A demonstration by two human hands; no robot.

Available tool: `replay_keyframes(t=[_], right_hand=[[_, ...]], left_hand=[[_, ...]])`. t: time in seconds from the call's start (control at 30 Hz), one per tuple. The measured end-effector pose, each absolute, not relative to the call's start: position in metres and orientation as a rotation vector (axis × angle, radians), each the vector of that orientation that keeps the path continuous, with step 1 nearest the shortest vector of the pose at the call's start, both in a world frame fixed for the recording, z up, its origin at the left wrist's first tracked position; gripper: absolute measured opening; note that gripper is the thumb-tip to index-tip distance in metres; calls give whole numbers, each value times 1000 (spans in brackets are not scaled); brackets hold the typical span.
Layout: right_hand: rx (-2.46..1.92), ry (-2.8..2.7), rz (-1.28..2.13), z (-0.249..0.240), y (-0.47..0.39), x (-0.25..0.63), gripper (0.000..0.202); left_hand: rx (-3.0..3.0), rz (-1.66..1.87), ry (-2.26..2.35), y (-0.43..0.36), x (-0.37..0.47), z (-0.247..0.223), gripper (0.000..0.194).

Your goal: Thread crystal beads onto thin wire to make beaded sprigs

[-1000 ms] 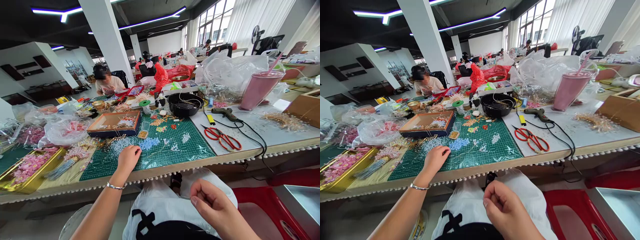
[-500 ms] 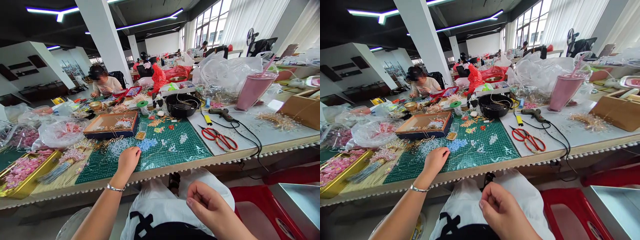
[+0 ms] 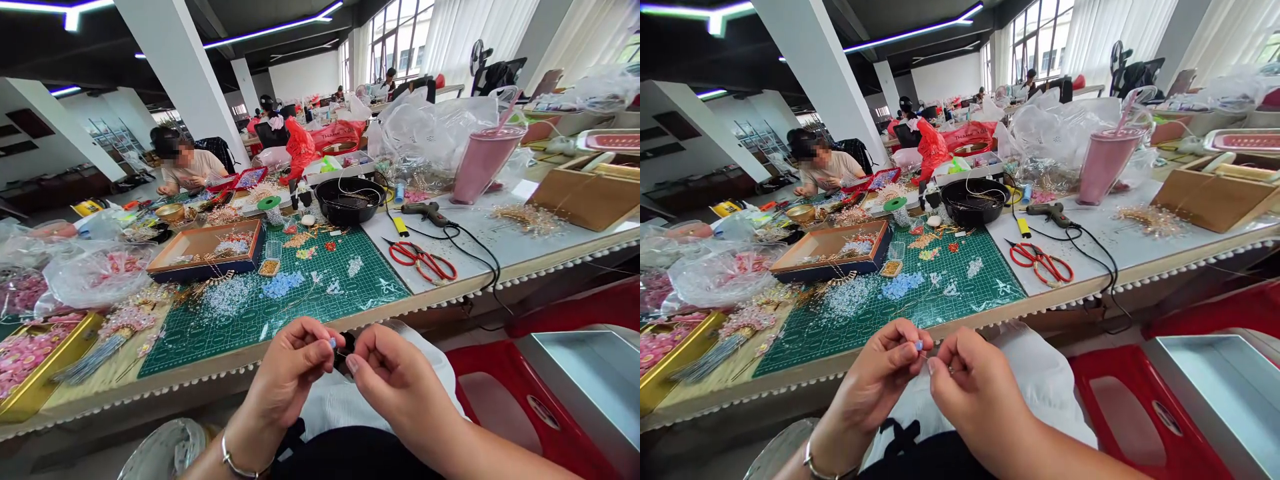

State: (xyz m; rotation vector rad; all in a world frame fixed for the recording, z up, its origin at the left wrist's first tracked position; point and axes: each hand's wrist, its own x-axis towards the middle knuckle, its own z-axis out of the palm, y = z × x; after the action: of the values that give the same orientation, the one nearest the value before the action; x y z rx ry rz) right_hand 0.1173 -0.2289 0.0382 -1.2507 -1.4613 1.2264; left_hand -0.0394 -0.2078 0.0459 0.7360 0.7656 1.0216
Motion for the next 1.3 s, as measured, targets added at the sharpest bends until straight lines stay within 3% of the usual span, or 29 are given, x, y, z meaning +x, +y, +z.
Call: replay_keyframes(t=[0.97,1.3], right_hand=[[-1217,-1457,1192,42,-233,124,17],[-988,-1379,1461,32,-234,129,24]], left_hand=[[704,1003,655,-218,-27,43,14],[1365,1004,921,-219,-43,52,6]])
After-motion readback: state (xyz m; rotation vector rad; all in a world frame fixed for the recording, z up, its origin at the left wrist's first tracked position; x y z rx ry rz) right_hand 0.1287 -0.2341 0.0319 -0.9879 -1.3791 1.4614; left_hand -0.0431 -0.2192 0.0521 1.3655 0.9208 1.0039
